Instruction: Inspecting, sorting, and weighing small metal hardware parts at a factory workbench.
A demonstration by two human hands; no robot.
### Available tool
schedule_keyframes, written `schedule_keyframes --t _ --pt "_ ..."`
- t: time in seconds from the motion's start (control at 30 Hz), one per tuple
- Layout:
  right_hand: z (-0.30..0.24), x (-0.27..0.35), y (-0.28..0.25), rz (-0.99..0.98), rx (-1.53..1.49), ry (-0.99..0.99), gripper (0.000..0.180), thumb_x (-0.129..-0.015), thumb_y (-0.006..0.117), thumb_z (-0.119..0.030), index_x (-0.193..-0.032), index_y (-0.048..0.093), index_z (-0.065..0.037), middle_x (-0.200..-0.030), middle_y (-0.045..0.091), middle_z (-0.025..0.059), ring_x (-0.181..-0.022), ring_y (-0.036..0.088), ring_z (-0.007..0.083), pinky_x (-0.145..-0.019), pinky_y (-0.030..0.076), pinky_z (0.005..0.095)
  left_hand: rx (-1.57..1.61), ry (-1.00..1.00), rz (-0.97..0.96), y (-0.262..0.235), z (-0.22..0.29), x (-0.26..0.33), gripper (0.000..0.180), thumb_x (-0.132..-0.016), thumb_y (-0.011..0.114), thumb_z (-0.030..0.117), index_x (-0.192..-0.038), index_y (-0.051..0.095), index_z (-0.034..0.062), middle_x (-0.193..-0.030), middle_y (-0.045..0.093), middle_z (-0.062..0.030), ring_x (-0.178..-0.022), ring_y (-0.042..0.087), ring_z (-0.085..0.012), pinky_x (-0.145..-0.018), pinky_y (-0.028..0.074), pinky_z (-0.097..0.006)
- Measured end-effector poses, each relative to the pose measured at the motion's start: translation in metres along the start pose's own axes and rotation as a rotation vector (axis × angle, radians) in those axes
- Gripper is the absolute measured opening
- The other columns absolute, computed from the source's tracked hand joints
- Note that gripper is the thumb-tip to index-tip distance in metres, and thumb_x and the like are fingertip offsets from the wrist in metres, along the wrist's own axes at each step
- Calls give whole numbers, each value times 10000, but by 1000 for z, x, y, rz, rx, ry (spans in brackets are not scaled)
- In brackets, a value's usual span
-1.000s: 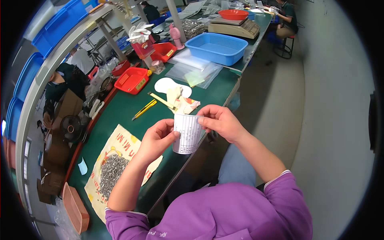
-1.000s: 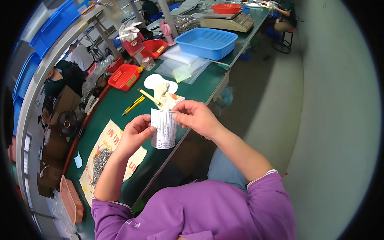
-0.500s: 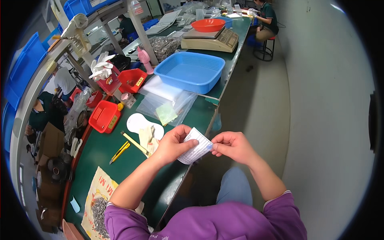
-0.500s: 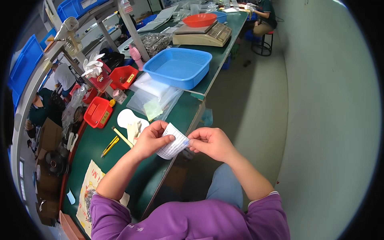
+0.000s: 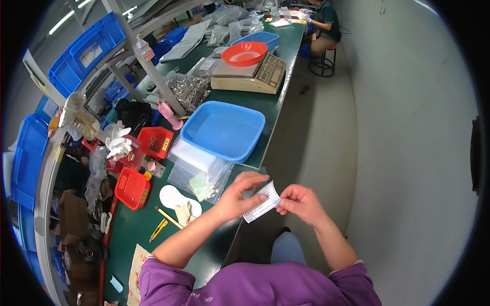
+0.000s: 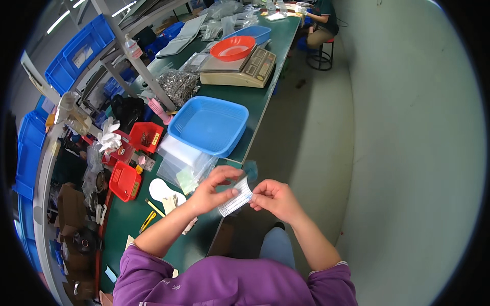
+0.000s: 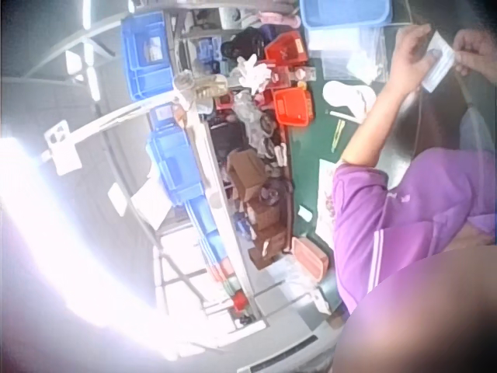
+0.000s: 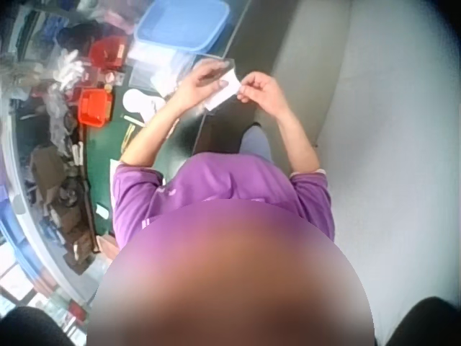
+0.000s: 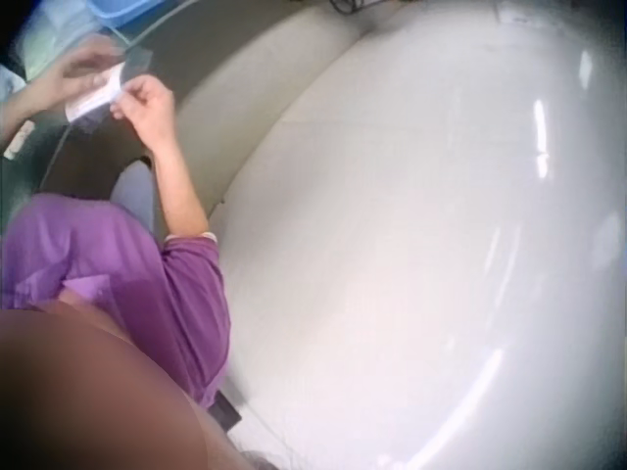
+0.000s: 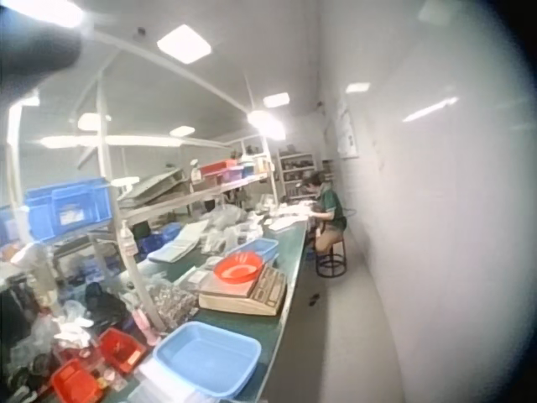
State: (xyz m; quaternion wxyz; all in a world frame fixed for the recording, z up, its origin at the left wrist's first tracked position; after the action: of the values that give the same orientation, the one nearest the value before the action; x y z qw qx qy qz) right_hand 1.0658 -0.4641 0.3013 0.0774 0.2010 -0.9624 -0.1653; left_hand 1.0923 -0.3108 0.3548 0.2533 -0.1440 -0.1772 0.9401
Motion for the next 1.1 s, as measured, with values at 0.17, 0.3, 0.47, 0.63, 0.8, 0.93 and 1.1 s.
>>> schedule_keyframes --t 0.17,0.3,0.47,0.63,0.8,0.93,1.1 --pt "-30 12 -18 106 -116 -6 77 -945 627 -63 -973 601 5 -889 679 80 -809 676 138 -739 581 283 -73 172 -152 51 61 -14 687 -916 668 161 -1502 329 45 -1497 342 -219 -1364 404 -378 -1081 396 -412" --pt "-47 17 -42 170 -44 2 57 -933 614 -20 -953 639 27 -879 686 88 -799 666 148 -744 575 293 3 105 -154 84 68 -41 625 -977 569 140 -1519 270 45 -1439 412 -235 -1301 471 -389 -1051 433 -406" --pt "-62 28 -98 260 -7 23 79 -940 600 -27 -947 654 30 -870 680 70 -800 659 139 -753 572 293 22 55 -194 123 61 -88 587 -1003 505 123 -1522 246 39 -1369 472 -248 -1182 560 -397 -959 490 -418" --pt "-73 40 -141 376 -82 -15 88 -944 612 -55 -951 651 24 -878 685 63 -808 661 129 -760 559 278 24 50 -290 156 61 -126 620 -981 482 50 -1535 204 37 -1352 479 -252 -1112 599 -388 -922 509 -409" --pt "-92 44 -158 475 -77 5 87 -943 612 -68 -944 642 14 -875 676 55 -810 652 128 -754 548 274 64 50 -336 167 69 -150 637 -971 472 14 -1541 188 36 -1350 483 -257 -1071 622 -382 -898 526 -403" --pt "-122 26 -151 419 -8 -58 101 -958 612 -107 -944 629 -8 -851 645 22 -794 611 104 -720 512 253 1 46 -241 147 77 -165 687 -1001 497 144 -1558 103 69 -1142 602 -283 -966 649 -430 -824 538 -457" --pt "-166 5 -146 406 -33 -117 114 -970 599 -93 -999 638 10 -899 663 52 -833 635 124 -756 541 276 159 61 -196 122 96 -189 607 -1030 433 62 -1533 98 7 -1505 379 -250 -1326 483 -347 -1070 422 -393"
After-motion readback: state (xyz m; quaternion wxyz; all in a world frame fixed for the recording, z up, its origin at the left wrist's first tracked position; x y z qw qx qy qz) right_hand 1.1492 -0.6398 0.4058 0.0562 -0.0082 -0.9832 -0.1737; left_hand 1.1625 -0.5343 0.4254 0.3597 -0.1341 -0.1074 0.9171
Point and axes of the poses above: each hand's wrist, its own x-axis away from the middle knuckle, its own y-axis out of the palm, z = x × y, the point moved 9 cm from there along -x, towards the middle knuckle
